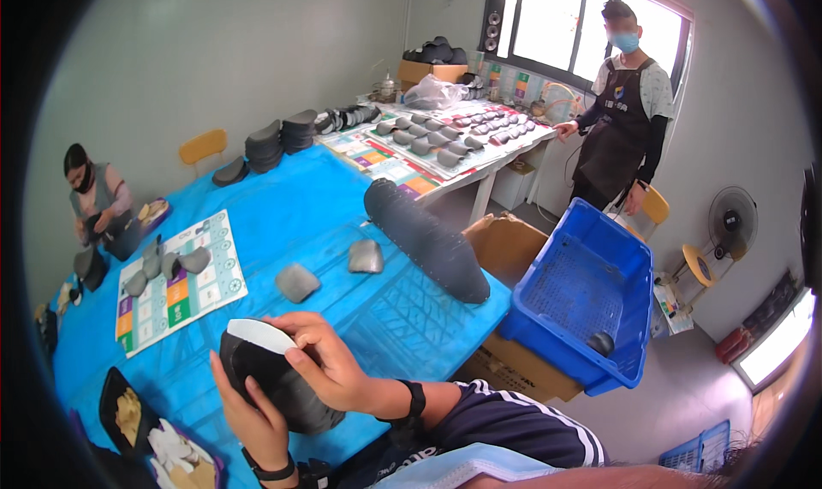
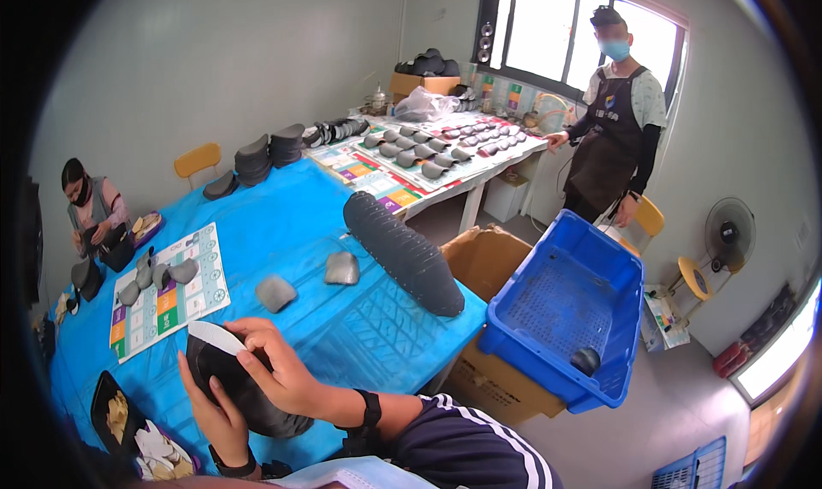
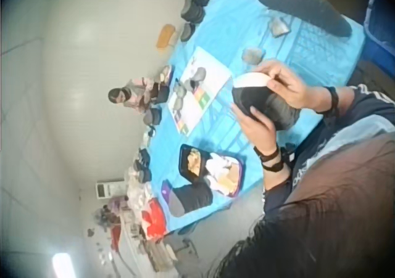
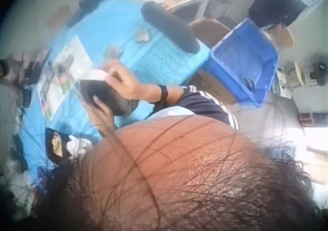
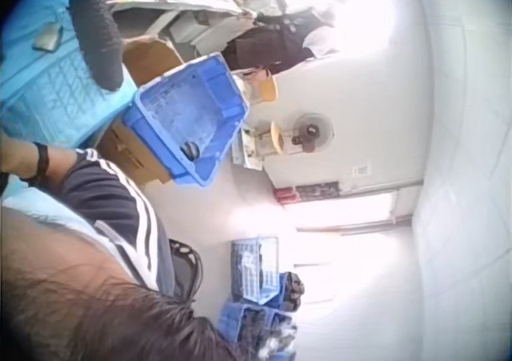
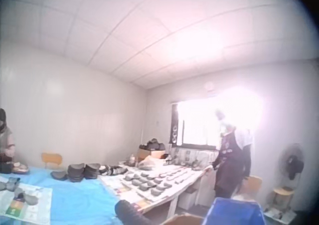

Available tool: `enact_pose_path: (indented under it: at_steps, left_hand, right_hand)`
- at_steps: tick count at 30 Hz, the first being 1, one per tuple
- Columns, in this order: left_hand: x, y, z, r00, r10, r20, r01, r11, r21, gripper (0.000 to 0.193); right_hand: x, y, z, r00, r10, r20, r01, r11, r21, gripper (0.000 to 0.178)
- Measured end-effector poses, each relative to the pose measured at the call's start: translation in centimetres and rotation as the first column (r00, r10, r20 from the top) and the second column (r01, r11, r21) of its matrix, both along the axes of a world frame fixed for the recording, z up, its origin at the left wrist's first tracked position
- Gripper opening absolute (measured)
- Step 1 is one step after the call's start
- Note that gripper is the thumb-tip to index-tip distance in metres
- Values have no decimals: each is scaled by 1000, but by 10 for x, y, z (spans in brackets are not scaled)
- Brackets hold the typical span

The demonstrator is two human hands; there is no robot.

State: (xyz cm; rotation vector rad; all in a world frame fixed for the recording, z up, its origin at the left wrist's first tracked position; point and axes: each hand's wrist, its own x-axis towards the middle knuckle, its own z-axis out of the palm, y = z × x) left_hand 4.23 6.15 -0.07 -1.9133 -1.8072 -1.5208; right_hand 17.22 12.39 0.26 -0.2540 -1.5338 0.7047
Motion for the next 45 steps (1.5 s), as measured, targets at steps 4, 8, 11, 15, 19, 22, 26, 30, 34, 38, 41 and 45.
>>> enact_pose_path:
  at_steps: [4,8,11,15,19,22,26,30,34,38,41,45]
  left_hand:
    - [2,0,9,968,169,-186,-151,982,111,54]
    - [29,-5,33,839,381,-389,-91,802,590,23]
    - [63,-15,57,799,161,-579,-28,972,232,10]
    - [24,-27,34,909,-22,-416,200,899,390,25]
    - [33,-26,65,866,212,-452,-44,934,355,31]
    - [29,-37,68,612,-613,500,541,785,302,48]
    - [-14,-58,44,-276,-909,313,639,70,766,55]
    - [-48,-37,47,-802,-587,-109,518,-775,361,52]
    - [-34,-52,57,-580,-782,-229,627,-608,488,38]
    - [-9,-34,53,936,-350,17,349,936,52,59]
    - [-4,-2,37,974,-227,-24,228,971,76,60]
    - [-7,10,18,896,-354,269,330,935,131,39]
  right_hand:
    - [-4,-1,10,999,-19,32,21,998,-61,9]
    - [-12,10,10,955,-234,184,235,972,18,8]
    - [-10,21,0,967,-242,86,242,970,11,12]
    - [-11,14,2,986,-155,55,160,981,-108,10]
    - [-17,13,-5,976,-215,34,215,977,-11,6]
    - [-12,9,-4,985,-170,-14,169,984,-57,6]
    - [-10,4,-7,942,-324,89,313,942,120,8]
    - [-5,6,-19,968,-248,-25,249,968,41,8]
    - [-1,3,-17,970,-243,-12,243,967,74,8]
    - [2,0,-14,964,-265,15,264,963,53,9]
    - [2,-5,-10,957,-289,32,286,956,70,7]
    - [1,-9,-1,969,-234,84,224,968,115,11]
